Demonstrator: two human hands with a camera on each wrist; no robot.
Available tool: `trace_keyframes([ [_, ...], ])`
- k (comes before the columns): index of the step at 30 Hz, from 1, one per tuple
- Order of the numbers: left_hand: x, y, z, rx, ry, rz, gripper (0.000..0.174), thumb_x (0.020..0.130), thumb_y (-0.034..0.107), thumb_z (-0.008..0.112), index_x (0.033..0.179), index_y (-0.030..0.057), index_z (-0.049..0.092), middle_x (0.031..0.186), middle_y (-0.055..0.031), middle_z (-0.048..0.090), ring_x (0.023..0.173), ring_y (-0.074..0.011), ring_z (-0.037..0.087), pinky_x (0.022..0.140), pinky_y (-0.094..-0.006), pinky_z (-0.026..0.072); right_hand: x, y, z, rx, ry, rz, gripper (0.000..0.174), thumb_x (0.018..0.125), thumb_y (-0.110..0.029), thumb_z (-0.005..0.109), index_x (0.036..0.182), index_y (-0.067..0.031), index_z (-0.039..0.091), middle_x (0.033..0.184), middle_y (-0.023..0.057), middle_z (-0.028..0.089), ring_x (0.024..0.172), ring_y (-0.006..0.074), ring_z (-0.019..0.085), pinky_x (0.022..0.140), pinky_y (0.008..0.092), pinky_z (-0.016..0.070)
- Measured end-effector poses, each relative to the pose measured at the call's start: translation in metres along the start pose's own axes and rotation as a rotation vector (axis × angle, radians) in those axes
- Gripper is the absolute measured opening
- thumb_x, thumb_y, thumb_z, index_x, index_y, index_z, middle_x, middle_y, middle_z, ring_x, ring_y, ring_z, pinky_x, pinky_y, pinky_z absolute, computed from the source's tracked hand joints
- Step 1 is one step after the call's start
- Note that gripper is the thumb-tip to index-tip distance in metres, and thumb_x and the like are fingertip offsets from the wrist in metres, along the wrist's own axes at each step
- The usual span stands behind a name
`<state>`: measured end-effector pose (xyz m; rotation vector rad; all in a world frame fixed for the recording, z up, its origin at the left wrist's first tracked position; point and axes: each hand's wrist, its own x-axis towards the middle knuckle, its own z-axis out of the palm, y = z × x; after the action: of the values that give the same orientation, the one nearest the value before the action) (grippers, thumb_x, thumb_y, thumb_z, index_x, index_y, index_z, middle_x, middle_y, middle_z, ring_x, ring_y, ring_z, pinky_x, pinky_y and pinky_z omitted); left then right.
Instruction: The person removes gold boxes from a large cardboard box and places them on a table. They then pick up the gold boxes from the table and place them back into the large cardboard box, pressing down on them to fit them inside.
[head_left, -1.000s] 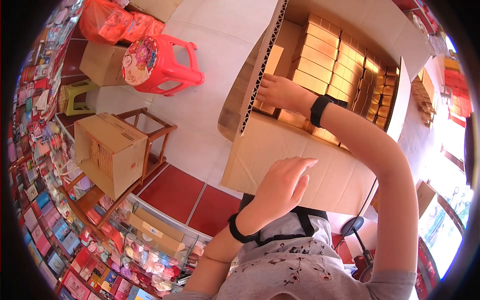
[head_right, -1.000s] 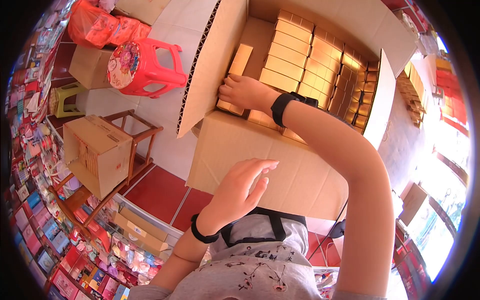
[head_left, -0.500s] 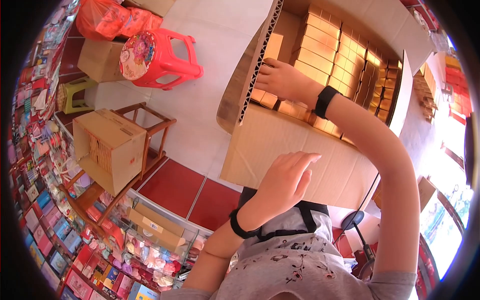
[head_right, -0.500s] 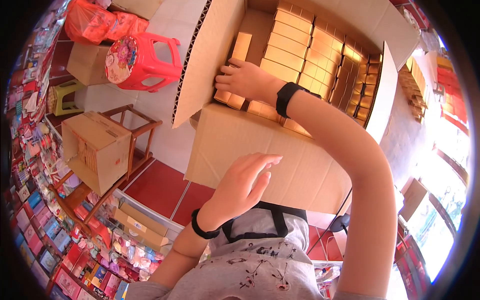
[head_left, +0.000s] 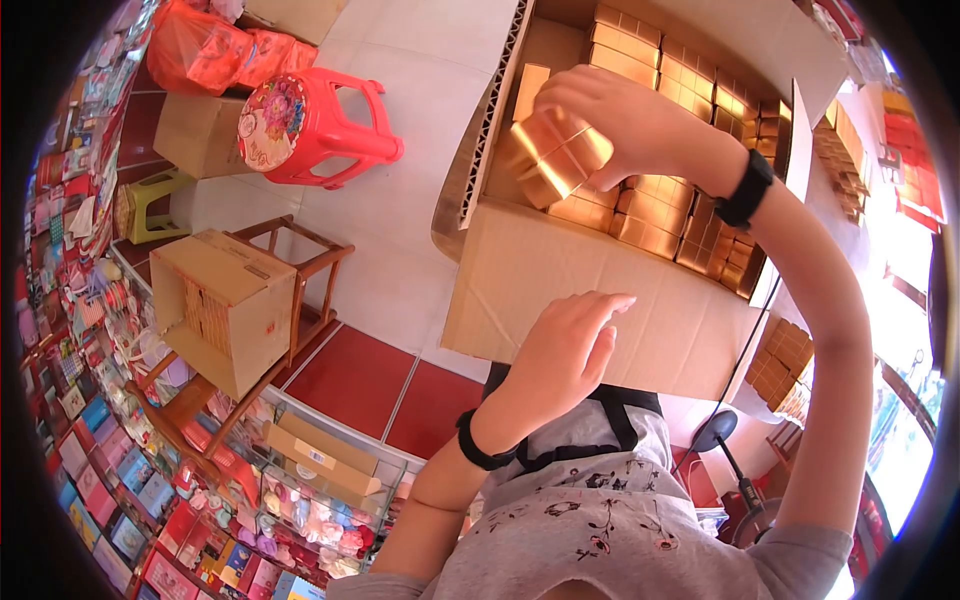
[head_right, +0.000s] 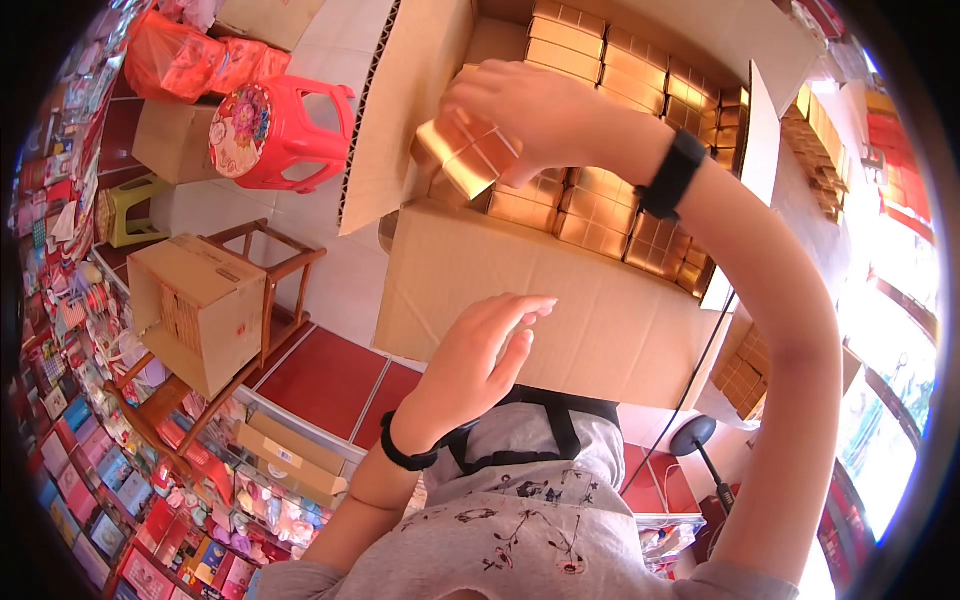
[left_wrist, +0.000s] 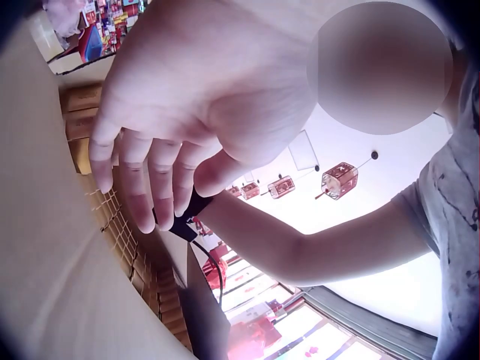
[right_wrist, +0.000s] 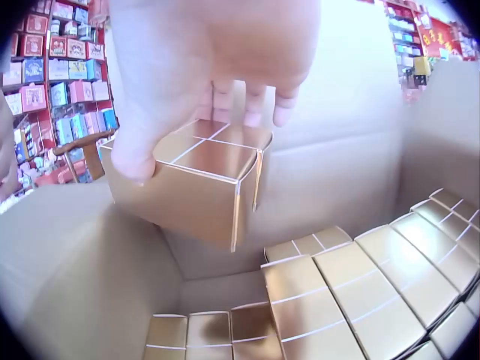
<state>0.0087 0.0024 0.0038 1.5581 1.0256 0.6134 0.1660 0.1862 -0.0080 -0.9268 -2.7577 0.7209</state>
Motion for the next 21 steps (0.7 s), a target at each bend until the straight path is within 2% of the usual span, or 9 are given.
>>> trace_keyframes([
  [1,-0.001,0.001,0.001,-0.016,0.004,-0.001,0.028,0.082,-0.001,0.049,0.11,0.0029,0.053,0.095,-0.0108,0.06,0.089,-0.0263,0.057,0.081,-0.0361,0.0438,-0.007,-0.002,-0.004,-0.001,0.001,0.003,0.057,0.054,-0.016,0.074,0.105,-0.0107,0.049,0.097,0.0027,0.054,0.096,0.0211,0.051,0.081,0.0327,0.0429],
  [3,-0.001,0.003,0.0,-0.005,-0.004,0.006,0.028,0.082,-0.001,0.049,0.11,0.0028,0.053,0.095,-0.0108,0.06,0.089,-0.0262,0.057,0.082,-0.036,0.0438,-0.019,-0.01,-0.014,0.175,-0.012,0.341,0.063,0.056,-0.018,0.075,0.111,-0.0079,0.047,0.106,0.0069,0.054,0.099,0.0277,0.052,0.084,0.0359,0.0455],
  [5,0.0,0.006,0.0,0.006,-0.013,0.016,0.028,0.083,-0.001,0.049,0.11,0.0027,0.053,0.096,-0.0107,0.06,0.089,-0.026,0.057,0.082,-0.0359,0.0439,-0.028,-0.011,-0.005,0.19,0.012,0.356,0.06,0.059,-0.022,0.073,0.11,-0.0039,0.047,0.102,0.0099,0.055,0.096,0.0281,0.053,0.083,0.0357,0.0455],
  [9,0.002,0.01,0.002,-0.015,-0.033,0.029,0.027,0.083,0.0,0.049,0.109,0.0026,0.053,0.097,-0.0107,0.061,0.089,-0.0254,0.057,0.083,-0.0355,0.044,-0.039,-0.022,0.013,0.417,-0.054,0.6,0.053,0.06,-0.024,0.072,0.102,-0.0006,0.05,0.098,0.0116,0.055,0.091,0.0267,0.054,0.08,0.034,0.0461],
  [11,0.001,0.012,0.004,-0.013,-0.035,0.034,0.027,0.083,0.0,0.049,0.109,0.0026,0.054,0.097,-0.0107,0.061,0.089,-0.0253,0.057,0.083,-0.0354,0.044,-0.045,-0.019,0.044,0.104,-0.045,0.609,0.047,0.06,-0.023,0.072,0.096,-0.0027,0.05,0.094,0.0101,0.054,0.09,0.0267,0.053,0.079,0.0334,0.0466],
  [13,0.0,0.012,0.004,-0.023,-0.038,0.026,0.027,0.082,0.0,0.049,0.109,0.0025,0.054,0.097,-0.0109,0.061,0.089,-0.0253,0.057,0.083,-0.0355,0.044,-0.046,-0.017,0.064,0.046,-0.038,0.614,0.047,0.059,-0.024,0.073,0.094,-0.0035,0.049,0.094,0.0097,0.053,0.092,0.0264,0.052,0.078,0.0336,0.0466],
  [15,-0.001,0.01,0.005,-0.021,-0.037,0.028,0.027,0.082,0.0,0.049,0.109,0.0024,0.054,0.097,-0.0112,0.061,0.089,-0.0254,0.057,0.083,-0.0355,0.0441,-0.045,-0.01,0.082,-0.311,-0.097,0.556,0.056,0.061,-0.037,0.075,0.098,-0.0029,0.049,0.095,0.0094,0.051,0.095,0.0242,0.051,0.075,0.034,0.0482],
  [19,-0.004,0.009,0.004,-0.027,-0.036,0.029,0.027,0.082,0.0,0.049,0.109,0.002,0.054,0.098,-0.0119,0.06,0.09,-0.0257,0.057,0.083,-0.0355,0.0444,-0.039,-0.006,0.098,-0.404,-0.127,0.617,0.063,0.059,-0.042,0.077,0.1,-0.0039,0.047,0.096,0.0073,0.048,0.094,0.0219,0.049,0.075,0.0331,0.0472],
  [21,-0.006,0.008,0.003,-0.032,-0.026,0.027,0.028,0.082,0.0,0.049,0.11,0.0019,0.054,0.098,-0.0121,0.06,0.089,-0.0257,0.057,0.083,-0.0354,0.0444,-0.041,-0.007,0.101,-0.498,0.001,0.558,0.068,0.058,-0.045,0.077,0.102,-0.0046,0.045,0.095,0.0066,0.046,0.093,0.0208,0.048,0.075,0.0321,0.0459],
])
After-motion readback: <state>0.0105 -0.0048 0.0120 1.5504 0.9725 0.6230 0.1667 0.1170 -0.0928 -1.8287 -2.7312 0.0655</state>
